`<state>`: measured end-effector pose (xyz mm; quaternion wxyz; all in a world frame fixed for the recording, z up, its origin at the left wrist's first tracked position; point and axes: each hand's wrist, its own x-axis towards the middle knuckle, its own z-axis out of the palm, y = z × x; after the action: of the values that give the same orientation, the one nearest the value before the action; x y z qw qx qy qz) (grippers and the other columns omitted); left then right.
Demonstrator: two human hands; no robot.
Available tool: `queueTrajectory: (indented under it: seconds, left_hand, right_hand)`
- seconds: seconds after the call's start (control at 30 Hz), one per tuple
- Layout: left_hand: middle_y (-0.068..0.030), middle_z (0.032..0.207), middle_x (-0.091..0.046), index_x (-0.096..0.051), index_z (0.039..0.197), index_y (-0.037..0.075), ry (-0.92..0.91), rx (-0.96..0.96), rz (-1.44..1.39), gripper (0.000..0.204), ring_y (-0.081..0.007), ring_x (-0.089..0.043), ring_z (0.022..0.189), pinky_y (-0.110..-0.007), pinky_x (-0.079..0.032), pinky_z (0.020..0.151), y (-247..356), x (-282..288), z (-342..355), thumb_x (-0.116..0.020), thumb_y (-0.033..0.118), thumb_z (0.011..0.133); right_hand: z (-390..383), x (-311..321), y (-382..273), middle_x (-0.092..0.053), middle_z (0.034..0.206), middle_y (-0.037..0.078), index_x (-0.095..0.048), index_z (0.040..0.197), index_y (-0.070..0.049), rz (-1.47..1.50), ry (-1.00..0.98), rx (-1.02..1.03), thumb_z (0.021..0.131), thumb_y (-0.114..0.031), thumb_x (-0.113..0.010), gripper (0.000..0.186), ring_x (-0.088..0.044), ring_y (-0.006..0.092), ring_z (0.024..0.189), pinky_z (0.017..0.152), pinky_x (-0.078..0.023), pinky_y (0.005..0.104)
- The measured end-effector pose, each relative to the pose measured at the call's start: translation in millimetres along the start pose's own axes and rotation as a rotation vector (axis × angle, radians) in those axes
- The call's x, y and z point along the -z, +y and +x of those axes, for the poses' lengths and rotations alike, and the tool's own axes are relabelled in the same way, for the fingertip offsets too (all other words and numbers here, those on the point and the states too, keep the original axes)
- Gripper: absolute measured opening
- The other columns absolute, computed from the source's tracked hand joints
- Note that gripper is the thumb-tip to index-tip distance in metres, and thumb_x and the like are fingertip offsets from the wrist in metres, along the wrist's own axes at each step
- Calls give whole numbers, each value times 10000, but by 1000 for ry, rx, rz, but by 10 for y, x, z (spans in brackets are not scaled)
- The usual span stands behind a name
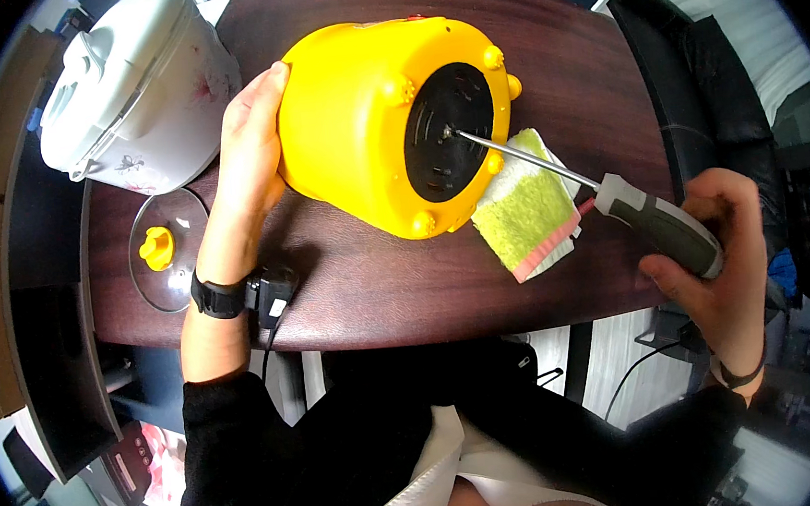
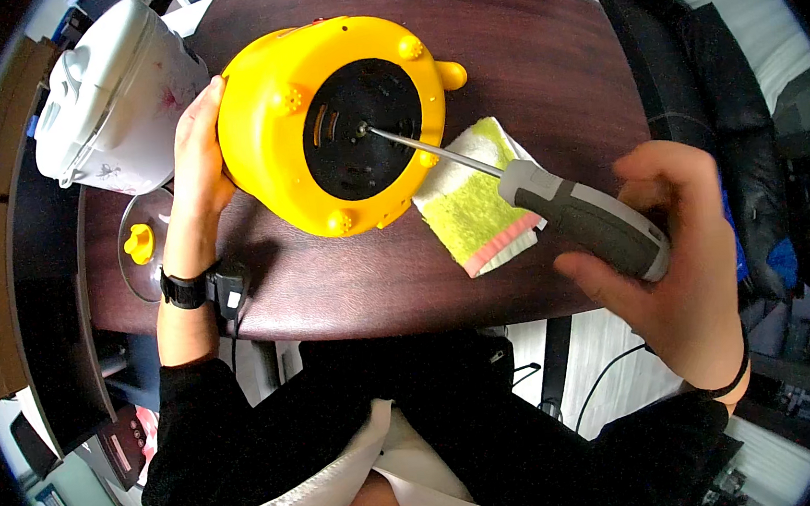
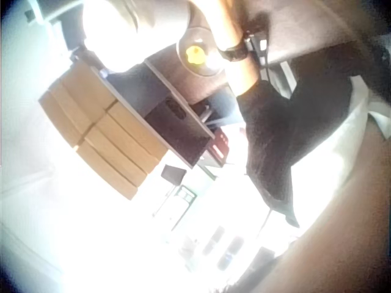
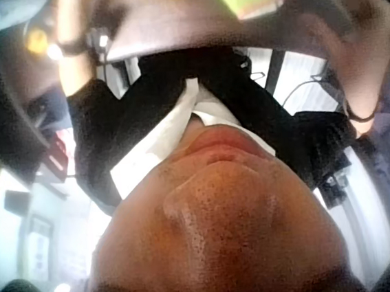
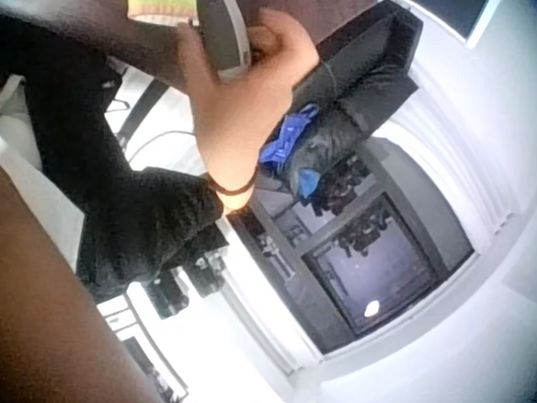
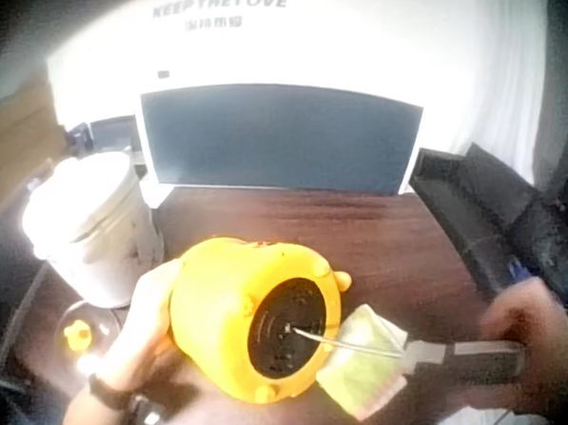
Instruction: The person uses a screwdriver to remove and then reinstall a screw on the bottom of a yellow appliance. They hold the appliance steady with one hand while manipulating the screw with the other.
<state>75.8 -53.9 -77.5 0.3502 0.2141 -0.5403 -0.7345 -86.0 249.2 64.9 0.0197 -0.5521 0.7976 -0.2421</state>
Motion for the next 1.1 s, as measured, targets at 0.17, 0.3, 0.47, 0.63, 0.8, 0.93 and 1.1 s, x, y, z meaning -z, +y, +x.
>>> queueTrajectory:
  seconds: [0.17, 0.3, 0.47, 0.63, 0.8, 0.93, 1.1]
  left_hand:
    - [-48, 916, -627, -572, 1037, -7, -46, -13, -27, 318, -85, -597, 775, -217, -488, 716, -26, -25, 41, -458, 271, 934]
    - [-50, 917, -627, -568, 1042, -10, -45, 2, -38, 320, -88, -598, 776, -216, -487, 719, 16, -39, 36, -456, 269, 935]
    - [-51, 912, -629, -568, 1042, -11, 0, 5, -9, 317, -90, -599, 772, -215, -487, 717, 5, 6, 11, -459, 267, 934]
    - [-46, 904, -631, -571, 1036, -6, -26, 7, -13, 316, -90, -599, 766, -214, -487, 711, 4, -20, 41, -467, 273, 930]
    - [-43, 896, -628, -572, 1031, -5, -11, 0, -9, 315, -88, -596, 760, -214, -485, 706, -6, 9, 31, -469, 274, 929]
    - [-40, 890, -624, -571, 1028, -6, 3, 6, 3, 310, -86, -591, 755, -215, -484, 704, 0, -9, 30, -472, 270, 928]
    - [-37, 889, -621, -570, 1024, -8, -20, -11, 3, 309, -86, -587, 753, -214, -482, 703, -14, 3, 22, -469, 269, 930]
  right_hand:
    - [-81, 150, -87, -569, 735, 83, -562, 947, -36, -255, -164, 266, 628, -102, -749, 376, -567, 206, 574, 514, -429, 288]
    - [-52, 126, -12, -570, 691, 87, -578, 927, -12, -366, -80, 374, 661, -173, -740, 351, -571, 218, 563, 515, -425, 296]
    - [-6, 64, 189, -547, 635, 91, -563, 916, -5, -320, -83, 373, 691, -268, -739, 389, -565, 218, 547, 518, -414, 297]
    - [-152, -35, 190, -551, 710, 105, -518, 984, -24, -24, -52, 47, 701, -176, -743, 392, -575, 232, 568, 517, -421, 280]
    - [-166, -77, 87, -541, 749, 101, -492, 1034, -37, -40, -15, 150, 683, -116, -755, 445, -575, 200, 577, 517, -445, 280]
    - [-73, -31, 128, -517, 650, 71, -525, 982, -30, -115, -88, 253, 729, -123, -711, 328, -521, 143, 512, 502, -430, 261]
    - [-70, 62, 209, -489, 594, 24, -538, 942, -24, 249, -165, -300, 903, -126, -438, 149, -449, 83, 469, 444, -314, 227]
